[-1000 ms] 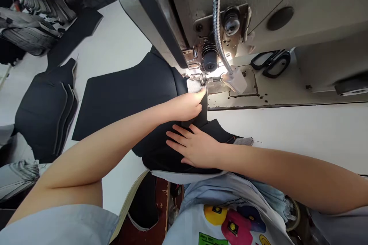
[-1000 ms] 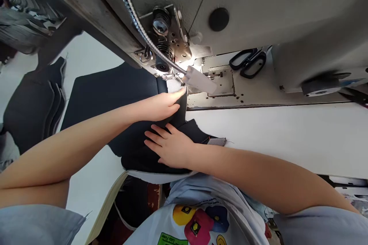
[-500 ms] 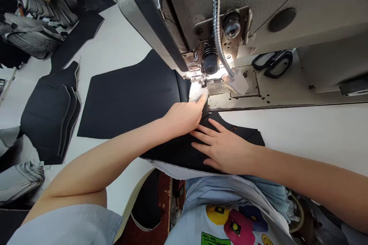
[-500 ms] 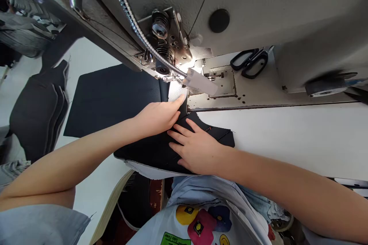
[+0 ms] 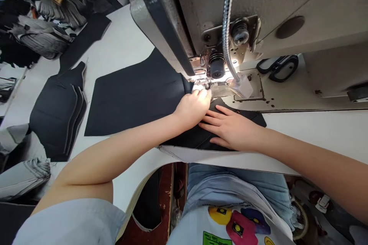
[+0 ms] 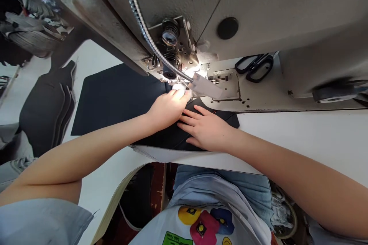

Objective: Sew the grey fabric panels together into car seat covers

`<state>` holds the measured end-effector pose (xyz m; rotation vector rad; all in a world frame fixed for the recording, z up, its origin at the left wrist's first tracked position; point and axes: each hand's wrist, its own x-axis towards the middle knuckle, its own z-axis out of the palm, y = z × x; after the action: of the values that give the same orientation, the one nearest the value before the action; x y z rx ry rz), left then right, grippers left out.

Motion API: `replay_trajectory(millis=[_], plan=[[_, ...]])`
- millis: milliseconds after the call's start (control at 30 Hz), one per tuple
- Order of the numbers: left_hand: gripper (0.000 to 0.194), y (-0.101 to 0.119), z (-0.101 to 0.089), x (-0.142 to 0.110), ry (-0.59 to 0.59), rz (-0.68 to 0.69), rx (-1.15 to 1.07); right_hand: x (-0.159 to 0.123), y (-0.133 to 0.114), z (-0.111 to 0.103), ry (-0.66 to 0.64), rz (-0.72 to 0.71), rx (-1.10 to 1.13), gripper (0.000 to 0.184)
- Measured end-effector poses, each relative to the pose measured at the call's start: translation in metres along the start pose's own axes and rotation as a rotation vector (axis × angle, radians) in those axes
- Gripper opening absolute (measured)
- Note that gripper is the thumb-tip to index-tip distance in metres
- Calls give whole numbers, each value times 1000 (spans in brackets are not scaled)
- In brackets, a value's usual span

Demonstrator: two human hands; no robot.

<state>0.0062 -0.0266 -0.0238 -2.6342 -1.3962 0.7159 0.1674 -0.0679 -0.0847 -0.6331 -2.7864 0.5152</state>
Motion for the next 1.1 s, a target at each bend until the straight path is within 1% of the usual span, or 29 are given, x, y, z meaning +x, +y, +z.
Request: replay_trajectory(millis=[167,300,433,533,633,833,933,1100], plan=[[37,-17,7,7,53,82,-59,10,12,1,44,18,-32,51],[35,-24,6,10,46,182,-81,14,11,0,69,40,-30,50],[32,-22,7,9,19,156,-73,12,7,-3,89,74,-32,49],[32,-22,11,9,80,148,-87,10,8,-5,109,108,-28,43],[33,-23,14,12,141,150,-119,9,9,-4,127,134,-25,41],[33,-22,7,14,109,135,-99,12,7,-3,154,153,-46,41],[30,-23,8,14,138,132,-96,13,6,-4,160,160,-46,43],[30,-25,17,14,198,161,-71,12,5,-4,159,160,-73,43]])
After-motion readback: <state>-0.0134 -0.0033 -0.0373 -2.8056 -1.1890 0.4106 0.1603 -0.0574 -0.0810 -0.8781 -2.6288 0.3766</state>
